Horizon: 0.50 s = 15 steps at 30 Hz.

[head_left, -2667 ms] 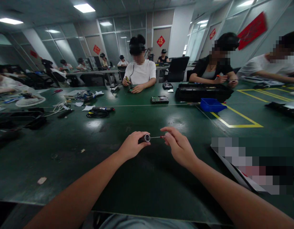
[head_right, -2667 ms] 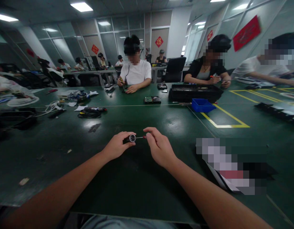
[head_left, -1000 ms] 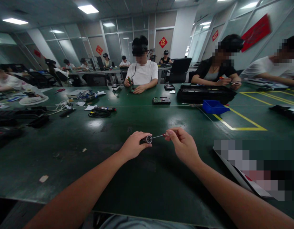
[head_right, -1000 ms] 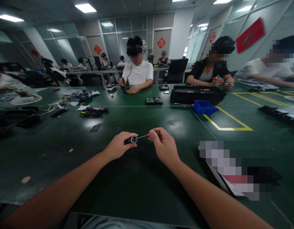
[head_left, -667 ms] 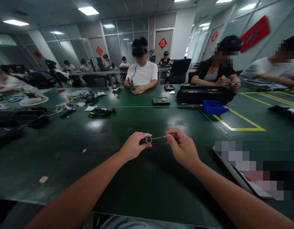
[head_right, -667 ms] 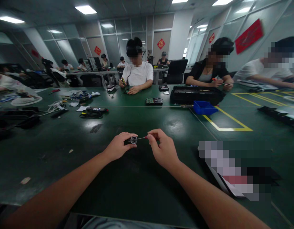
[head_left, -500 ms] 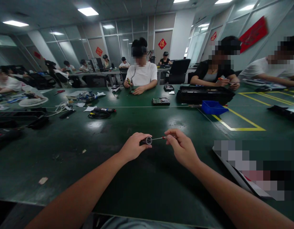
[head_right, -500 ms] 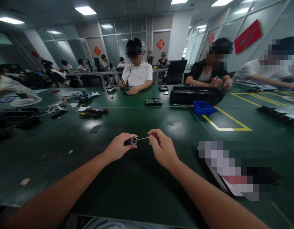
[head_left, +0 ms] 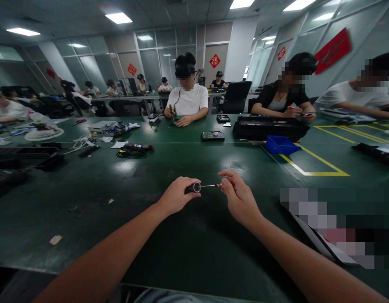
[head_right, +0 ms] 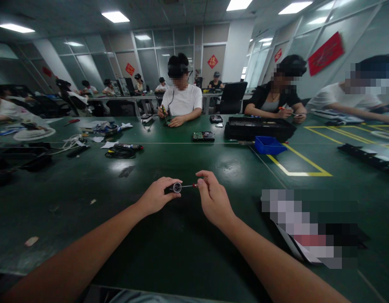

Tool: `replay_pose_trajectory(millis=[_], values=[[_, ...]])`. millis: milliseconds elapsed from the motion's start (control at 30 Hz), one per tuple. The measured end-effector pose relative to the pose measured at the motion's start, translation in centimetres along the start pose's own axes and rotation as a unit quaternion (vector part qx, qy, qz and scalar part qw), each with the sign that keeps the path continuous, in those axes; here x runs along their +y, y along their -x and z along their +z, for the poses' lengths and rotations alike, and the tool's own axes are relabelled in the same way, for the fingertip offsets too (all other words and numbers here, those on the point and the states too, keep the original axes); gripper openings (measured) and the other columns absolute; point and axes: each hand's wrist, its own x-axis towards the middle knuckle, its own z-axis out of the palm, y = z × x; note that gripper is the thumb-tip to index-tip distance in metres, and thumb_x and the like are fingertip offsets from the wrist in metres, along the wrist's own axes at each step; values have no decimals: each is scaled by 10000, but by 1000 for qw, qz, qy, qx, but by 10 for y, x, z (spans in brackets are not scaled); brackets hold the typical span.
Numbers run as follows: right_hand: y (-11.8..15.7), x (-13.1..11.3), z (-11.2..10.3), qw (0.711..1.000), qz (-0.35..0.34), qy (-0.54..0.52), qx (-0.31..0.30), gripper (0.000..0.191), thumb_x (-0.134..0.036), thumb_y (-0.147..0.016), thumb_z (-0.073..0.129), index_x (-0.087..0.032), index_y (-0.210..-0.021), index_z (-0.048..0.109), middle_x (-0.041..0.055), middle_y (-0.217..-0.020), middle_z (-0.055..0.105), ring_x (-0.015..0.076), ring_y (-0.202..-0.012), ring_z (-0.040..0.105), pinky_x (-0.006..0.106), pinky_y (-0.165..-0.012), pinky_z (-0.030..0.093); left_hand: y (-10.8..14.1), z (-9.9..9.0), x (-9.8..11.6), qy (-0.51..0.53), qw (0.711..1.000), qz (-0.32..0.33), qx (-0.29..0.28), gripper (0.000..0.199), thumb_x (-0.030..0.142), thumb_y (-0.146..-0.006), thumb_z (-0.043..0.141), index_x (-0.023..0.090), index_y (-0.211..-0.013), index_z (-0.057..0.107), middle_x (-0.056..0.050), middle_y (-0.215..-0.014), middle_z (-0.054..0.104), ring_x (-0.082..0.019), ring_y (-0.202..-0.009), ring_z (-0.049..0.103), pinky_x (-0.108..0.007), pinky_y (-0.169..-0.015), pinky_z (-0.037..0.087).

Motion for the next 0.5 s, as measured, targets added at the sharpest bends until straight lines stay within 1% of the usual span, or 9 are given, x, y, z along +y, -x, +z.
replay_pose_trajectory(millis=[67,133,200,267,333,400,500], values=[[-2,1,2,998,12,-53,18,252,-425,-939,564,-242,-1102,621,33,-855,690,218,-805,657,360,-741,505,0,0,1,0,1000,-6,9,364,320,-896,704,243,-1247,650,-46,-1164,689,-252,-1090,589,-416,-983,455],[-5,2,5,994,30,-104,22,250,-446,-922,592,-222,-1023,641,49,-874,696,219,-837,662,380,-796,520,0,0,3,-4,1000,-12,20,361,312,-898,703,234,-1245,648,-48,-1154,690,-247,-1081,596,-408,-980,459],[-8,3,8,985,52,-163,29,283,-485,-911,603,-214,-965,663,47,-857,692,210,-821,660,386,-812,529,-1,-1,3,-5,1000,-7,29,350,305,-902,696,231,-1241,648,-53,-1146,689,-243,-1074,604,-406,-980,465],[-11,6,10,967,80,-237,46,319,-528,-891,618,-217,-939,667,39,-841,686,201,-791,657,384,-801,542,-3,-2,3,-6,999,21,30,356,293,-903,694,244,-1252,641,-56,-1170,684,-241,-1105,599,-415,-1009,452],[-14,9,11,949,118,-288,49,338,-559,-867,633,-222,-884,654,22,-780,660,190,-721,641,381,-760,556,-4,-4,2,-20,998,55,23,365,285,-907,690,268,-1267,631,-51,-1208,677,-241,-1161,583,-448,-1074,401],[-16,14,12,944,148,-291,49,343,-567,-856,642,-227,-821,633,5,-709,618,179,-648,611,379,-718,564,-6,-5,1,-46,997,62,12,357,285,-914,683,276,-1267,628,-46,-1224,677,-243,-1179,577,-479,-1107,355],[-18,22,12,953,148,-253,76,336,-561,-867,633,-228,-822,628,14,-736,629,183,-661,619,376,-712,569,-8,-5,-1,-66,997,37,1,337,286,-911,691,255,-1242,636,-46,-1192,691,-240,-1124,595,-459,-1049,384]])
